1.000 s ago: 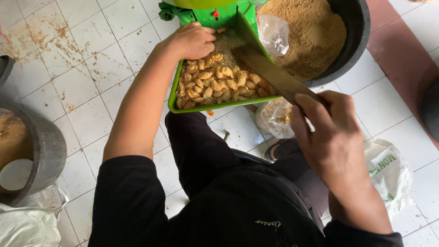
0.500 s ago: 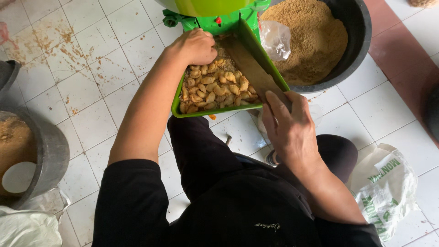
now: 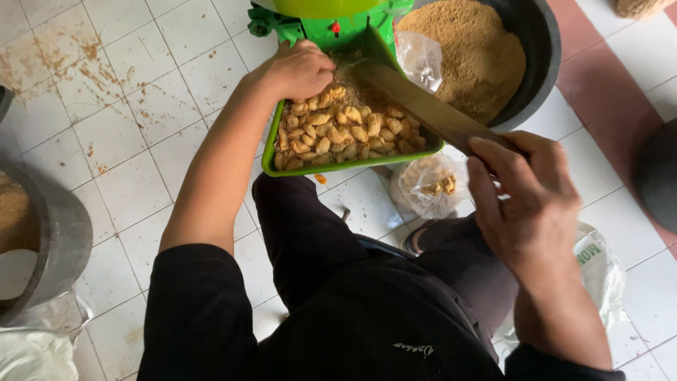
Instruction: The person uses a wooden stick to push cashews into a green grinding machine. The person repeatedly scoops and pushes the nuts into the machine's hopper while standing in a tiled room with large bowls of processed material nearby.
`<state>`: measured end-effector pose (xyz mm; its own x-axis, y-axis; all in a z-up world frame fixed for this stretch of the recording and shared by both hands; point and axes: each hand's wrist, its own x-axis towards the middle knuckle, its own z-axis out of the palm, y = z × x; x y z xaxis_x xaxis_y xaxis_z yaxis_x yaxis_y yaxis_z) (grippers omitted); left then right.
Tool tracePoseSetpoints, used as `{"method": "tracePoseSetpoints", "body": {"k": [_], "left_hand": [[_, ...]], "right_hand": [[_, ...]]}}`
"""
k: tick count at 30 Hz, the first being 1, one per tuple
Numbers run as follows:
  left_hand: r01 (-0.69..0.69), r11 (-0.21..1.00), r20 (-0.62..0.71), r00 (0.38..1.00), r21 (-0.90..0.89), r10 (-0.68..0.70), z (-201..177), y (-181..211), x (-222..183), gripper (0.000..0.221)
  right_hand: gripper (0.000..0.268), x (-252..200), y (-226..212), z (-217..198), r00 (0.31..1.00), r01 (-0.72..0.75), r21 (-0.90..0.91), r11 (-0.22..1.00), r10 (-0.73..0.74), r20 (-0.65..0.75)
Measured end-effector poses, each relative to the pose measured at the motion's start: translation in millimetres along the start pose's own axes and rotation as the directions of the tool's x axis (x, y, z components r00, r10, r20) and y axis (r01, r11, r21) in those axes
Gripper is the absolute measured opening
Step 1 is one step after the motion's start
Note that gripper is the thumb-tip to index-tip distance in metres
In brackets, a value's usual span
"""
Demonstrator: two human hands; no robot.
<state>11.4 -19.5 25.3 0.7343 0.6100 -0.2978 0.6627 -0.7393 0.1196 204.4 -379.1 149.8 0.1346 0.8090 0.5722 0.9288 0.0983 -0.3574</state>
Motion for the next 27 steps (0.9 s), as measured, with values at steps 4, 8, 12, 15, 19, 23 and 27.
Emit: {"method": "tracePoseSetpoints", "body": {"k": [4, 8, 12, 15, 19, 23, 27], "left_hand": [[-0.110, 0.984, -0.234, 0.969, -0.141, 0.075, 11.1, -7.4, -22.9, 0.044], [-0.189, 0.923, -0.508, 0.862, -0.335, -0.008, 27.8, -6.6, -64.8, 0.047], [-0.204, 0.844, -0.602, 0.781, -0.496, -0.165, 54.6, 19.8, -102.4, 0.062], [-0.071, 0.905, -0.675, 0.691, -0.419, -0.258, 62.2, 34.0, -121.2, 0.068], [-0.002, 0.878, -0.643, 0.681, -0.479, -0.350, 68.3, 48.3, -135.6, 0.072], [0.052, 0.905, -0.636, 0.694, -0.423, -0.337, 65.9, 55.9, -129.8, 0.069], [0.089, 0.913, -0.642, 0.684, -0.398, -0.346, 58.3, 60.7, -121.5, 0.068]], "right_hand": [[0.013, 10.2, -10.9, -55.7, 0.994, -0.024, -0.026, 0.999, 0.027, 0.110], [0.020, 18.6, 6.4, -74.5, 0.954, -0.237, 0.165, 0.958, 0.197, 0.226], [0.017, 42.6, 12.5, -66.5, 0.959, 0.114, -0.112, 0.987, -0.080, 0.271], [0.019, 66.2, -2.8, -36.1, 0.954, 0.172, -0.142, 0.975, -0.129, 0.272], [0.017, 51.3, -27.0, -14.7, 0.985, 0.157, -0.101, 0.982, -0.148, 0.090], [0.018, 17.3, -25.7, -5.1, 0.999, 0.046, -0.120, 0.992, -0.042, 0.034], [0.023, 3.3, -17.7, 42.9, 0.996, -0.020, -0.015, 1.000, 0.021, 0.083]]}}
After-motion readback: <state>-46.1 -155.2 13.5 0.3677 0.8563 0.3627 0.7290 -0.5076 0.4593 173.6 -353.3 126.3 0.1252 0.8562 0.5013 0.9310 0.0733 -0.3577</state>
